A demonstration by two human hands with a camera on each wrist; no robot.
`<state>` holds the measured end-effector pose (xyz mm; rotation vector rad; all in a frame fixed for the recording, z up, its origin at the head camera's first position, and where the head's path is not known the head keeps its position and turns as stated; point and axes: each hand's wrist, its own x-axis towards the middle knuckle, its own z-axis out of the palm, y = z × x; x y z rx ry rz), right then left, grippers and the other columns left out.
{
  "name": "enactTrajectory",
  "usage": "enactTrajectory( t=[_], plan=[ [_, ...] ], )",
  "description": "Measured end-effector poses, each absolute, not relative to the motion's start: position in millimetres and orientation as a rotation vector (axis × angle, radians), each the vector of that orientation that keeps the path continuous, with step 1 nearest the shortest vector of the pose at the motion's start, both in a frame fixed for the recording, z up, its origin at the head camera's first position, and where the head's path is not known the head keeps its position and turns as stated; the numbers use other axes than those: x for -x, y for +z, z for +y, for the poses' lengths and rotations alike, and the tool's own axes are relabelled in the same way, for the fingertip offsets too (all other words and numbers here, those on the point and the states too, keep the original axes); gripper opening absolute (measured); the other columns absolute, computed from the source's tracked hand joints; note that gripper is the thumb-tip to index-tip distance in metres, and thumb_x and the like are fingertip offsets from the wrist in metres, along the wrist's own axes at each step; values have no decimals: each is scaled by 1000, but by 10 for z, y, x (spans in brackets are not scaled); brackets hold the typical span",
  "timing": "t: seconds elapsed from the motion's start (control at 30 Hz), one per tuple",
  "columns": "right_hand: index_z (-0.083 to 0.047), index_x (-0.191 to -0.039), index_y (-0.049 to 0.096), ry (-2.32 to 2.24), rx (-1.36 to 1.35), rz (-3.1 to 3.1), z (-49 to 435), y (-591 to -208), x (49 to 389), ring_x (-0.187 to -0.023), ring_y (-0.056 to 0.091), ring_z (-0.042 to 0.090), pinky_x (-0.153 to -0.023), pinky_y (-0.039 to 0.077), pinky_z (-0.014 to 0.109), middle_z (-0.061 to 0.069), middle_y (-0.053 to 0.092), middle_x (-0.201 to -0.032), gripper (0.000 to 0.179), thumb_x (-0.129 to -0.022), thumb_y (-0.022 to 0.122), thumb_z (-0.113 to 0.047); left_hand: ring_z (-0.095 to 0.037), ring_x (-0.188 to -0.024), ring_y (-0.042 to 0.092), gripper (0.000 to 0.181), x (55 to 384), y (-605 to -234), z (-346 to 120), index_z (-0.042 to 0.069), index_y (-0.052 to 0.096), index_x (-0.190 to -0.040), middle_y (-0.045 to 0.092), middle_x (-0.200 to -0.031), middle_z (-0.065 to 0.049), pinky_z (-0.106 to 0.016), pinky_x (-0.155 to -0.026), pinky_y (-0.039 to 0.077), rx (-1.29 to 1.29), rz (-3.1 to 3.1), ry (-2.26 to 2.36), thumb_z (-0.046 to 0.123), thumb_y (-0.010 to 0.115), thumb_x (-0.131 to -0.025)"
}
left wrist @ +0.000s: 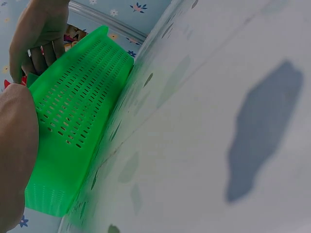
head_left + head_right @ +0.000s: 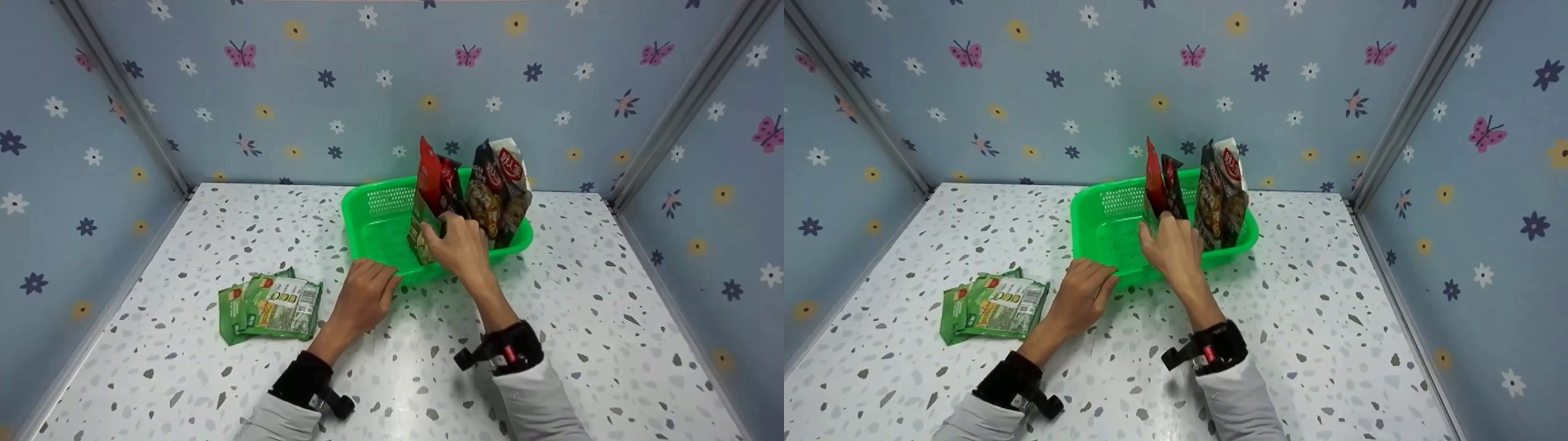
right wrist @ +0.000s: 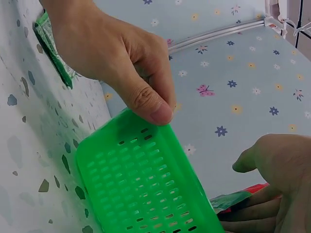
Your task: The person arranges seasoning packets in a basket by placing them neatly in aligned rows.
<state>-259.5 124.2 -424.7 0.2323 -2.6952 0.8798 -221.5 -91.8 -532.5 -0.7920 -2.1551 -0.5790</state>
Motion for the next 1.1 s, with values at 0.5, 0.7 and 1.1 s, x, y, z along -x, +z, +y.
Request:
enactTrajectory(
  t=[0.5,0.7,1.1],
  plan=[
    [-1,-111,82,906,-654,-2027,1295,-4033,2356,-86,81,29,-79,68,47,16,86,-102,13,-106,76,-11,-27,-91,73,9,2227,-5322,-918,8,81,-108,82,-95,-6,-45,-98,57,789,-2166,-625,17,78,-106],
    [-3,-114,81,915,-944,-2036,1255,-4115,2255,-91,78,27,-81,66,42,14,82,-103,11,-105,77,-7,-27,-90,73,9,2201,-5352,-916,6,82,-107,82,-95,-7,-45,-97,58,788,-2156,-618,15,79,-105],
    [-5,-128,78,711,-1145,-2252,1180,-4442,2201,-121,75,31,-104,65,47,14,79,-128,26,-104,82,-11,-26,-91,73,9,2211,-5337,-932,8,82,-109,80,-96,-5,-44,-96,57,796,-2146,-555,15,77,-107]
  ],
)
